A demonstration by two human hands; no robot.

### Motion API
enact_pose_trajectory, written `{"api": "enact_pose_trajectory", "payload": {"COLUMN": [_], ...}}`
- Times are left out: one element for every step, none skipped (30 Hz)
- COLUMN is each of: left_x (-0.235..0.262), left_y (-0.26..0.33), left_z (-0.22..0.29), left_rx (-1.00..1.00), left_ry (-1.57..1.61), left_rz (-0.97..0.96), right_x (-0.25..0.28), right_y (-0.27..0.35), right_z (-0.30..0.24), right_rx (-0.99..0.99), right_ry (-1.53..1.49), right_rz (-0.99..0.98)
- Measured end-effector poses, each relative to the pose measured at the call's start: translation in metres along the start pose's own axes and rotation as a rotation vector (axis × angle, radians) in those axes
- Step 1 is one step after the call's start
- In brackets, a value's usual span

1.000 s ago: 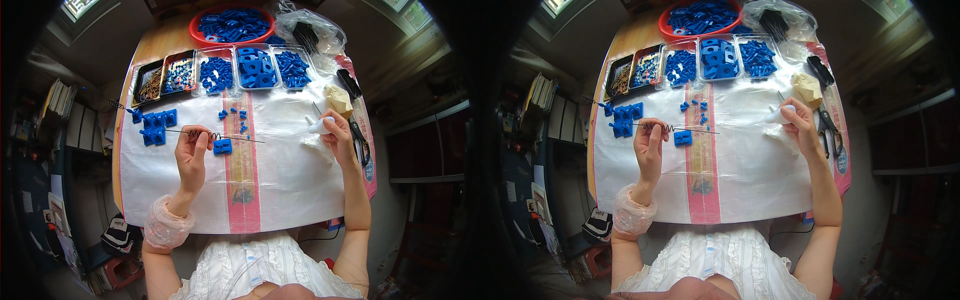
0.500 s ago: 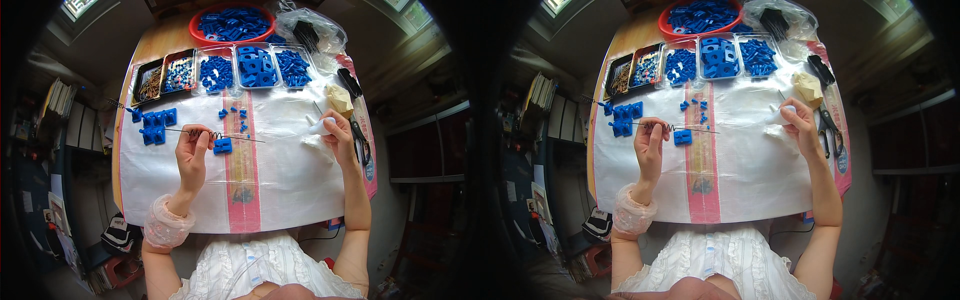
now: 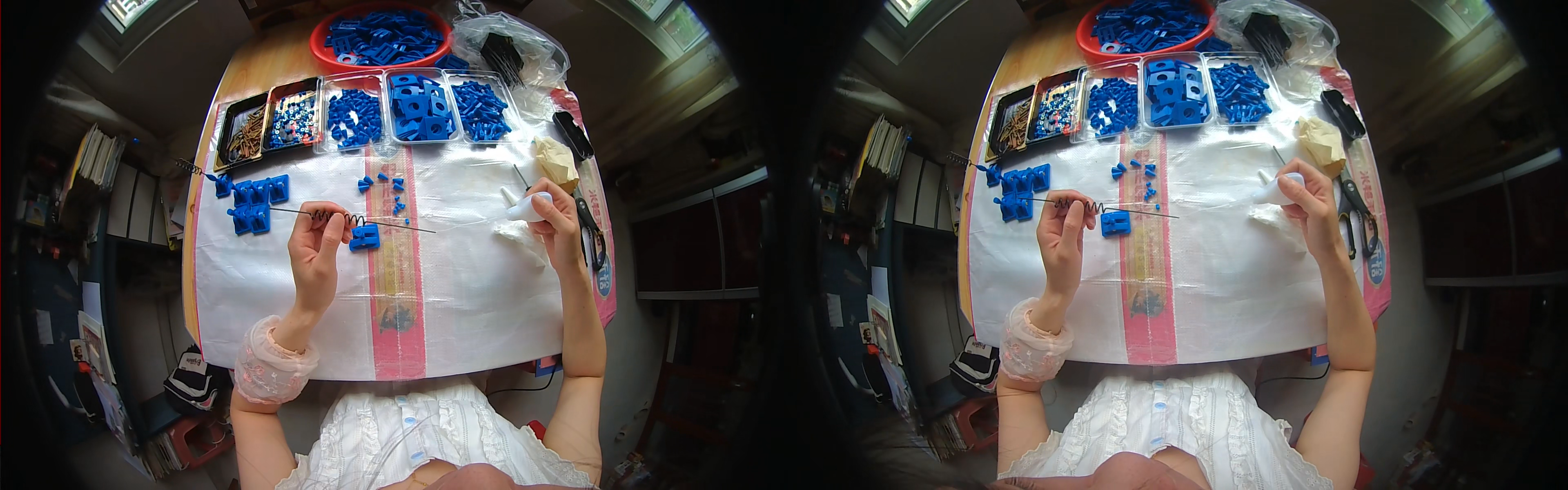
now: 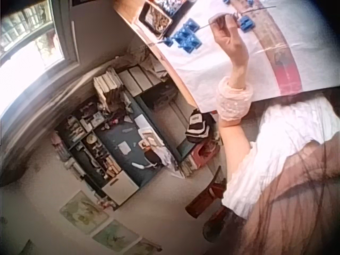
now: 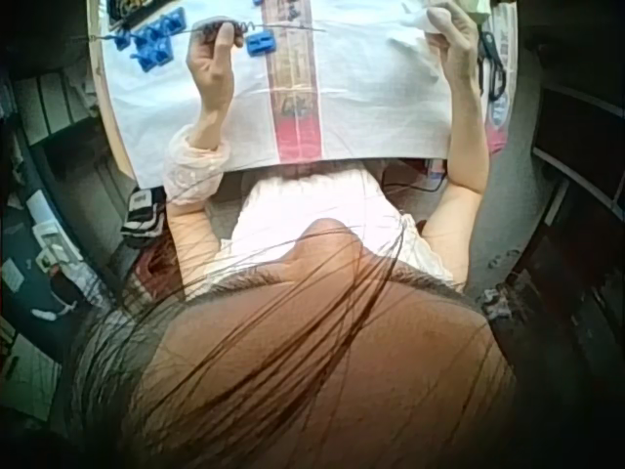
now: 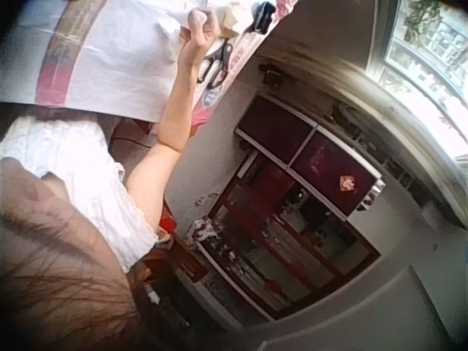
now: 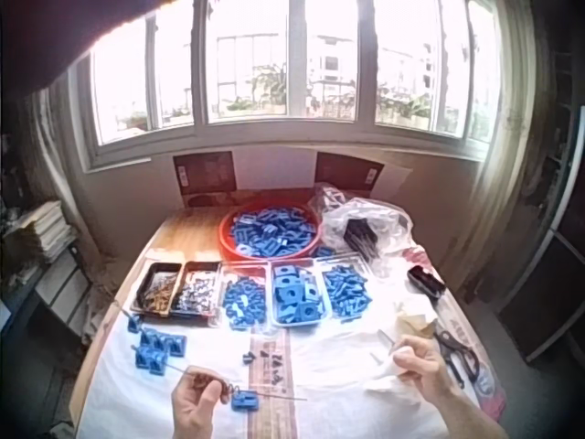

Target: Assembling blue plastic components onto a metal rod with a spring and applying adhesive from a tube.

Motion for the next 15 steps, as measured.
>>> {"api": "enact_pose_trajectory", "payload": {"left_x": [0.0000, 0.0000, 0.0000, 0.0000, -0.0001, -0.0001, -0.0003, -0.0006, -0.0006, -0.0006, -0.0005, -0.0004, -0.0004, -0.0005, -0.0006], "left_y": [-0.0001, -0.0004, -0.0004, -0.0003, 0.0000, 0.0002, 0.0002, 0.0002, 0.0001, 0.0000, 0.0000, -0.0001, -0.0001, 0.0000, -0.0001], "left_z": [0.0001, 0.0002, 0.0003, 0.0004, 0.0005, 0.0007, 0.0008, 0.0010, 0.0011, 0.0009, 0.0006, 0.0004, 0.0005, 0.0005, 0.0005], "left_rx": [0.000, -0.001, -0.001, 0.000, 0.000, 0.001, -0.001, -0.002, -0.004, -0.003, -0.001, 0.000, 0.001, 0.002, 0.003], "left_ry": [-0.003, -0.006, -0.009, -0.007, -0.004, -0.002, -0.001, 0.000, 0.001, 0.001, 0.001, 0.001, 0.000, -0.001, -0.002], "left_rz": [-0.001, -0.002, -0.002, -0.003, -0.003, -0.003, -0.002, -0.001, 0.000, -0.001, -0.001, -0.001, -0.001, 0.000, 0.000], "right_x": [0.0001, -0.0002, -0.0005, -0.0007, -0.0012, -0.0022, -0.0026, -0.0027, -0.0027, -0.0027, -0.0023, -0.0016, -0.0012, -0.0013, -0.0014], "right_y": [0.0001, 0.0001, 0.0002, 0.0002, -0.0001, -0.0004, -0.0004, -0.0003, -0.0002, -0.0002, 0.0000, 0.0003, 0.0005, 0.0004, 0.0001], "right_z": [0.0001, -0.0003, -0.0010, -0.0016, -0.0022, -0.0029, -0.0032, -0.0032, -0.0031, -0.0029, -0.0025, -0.0021, -0.0016, -0.0015, -0.0015], "right_rx": [-0.001, -0.003, -0.004, -0.006, -0.006, -0.006, -0.006, -0.006, -0.006, -0.006, -0.011, -0.016, -0.022, -0.018, -0.013], "right_ry": [0.001, -0.001, -0.003, -0.004, -0.005, -0.006, -0.007, -0.008, -0.008, -0.009, -0.009, -0.009, -0.009, -0.009, -0.010], "right_rz": [0.001, 0.001, 0.000, 0.000, 0.001, 0.003, 0.004, 0.005, 0.005, 0.005, 0.004, 0.004, 0.004, 0.005, 0.007]}}
Point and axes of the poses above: each hand's wrist, its own y-axis away from the middle knuckle, its own x-axis out of the back of the hand, z = x × y, the point moved 3 cm from there along -y, towards the middle knuckle, and after that the axes turned 15 degrees about x, right-handed, at the moved point
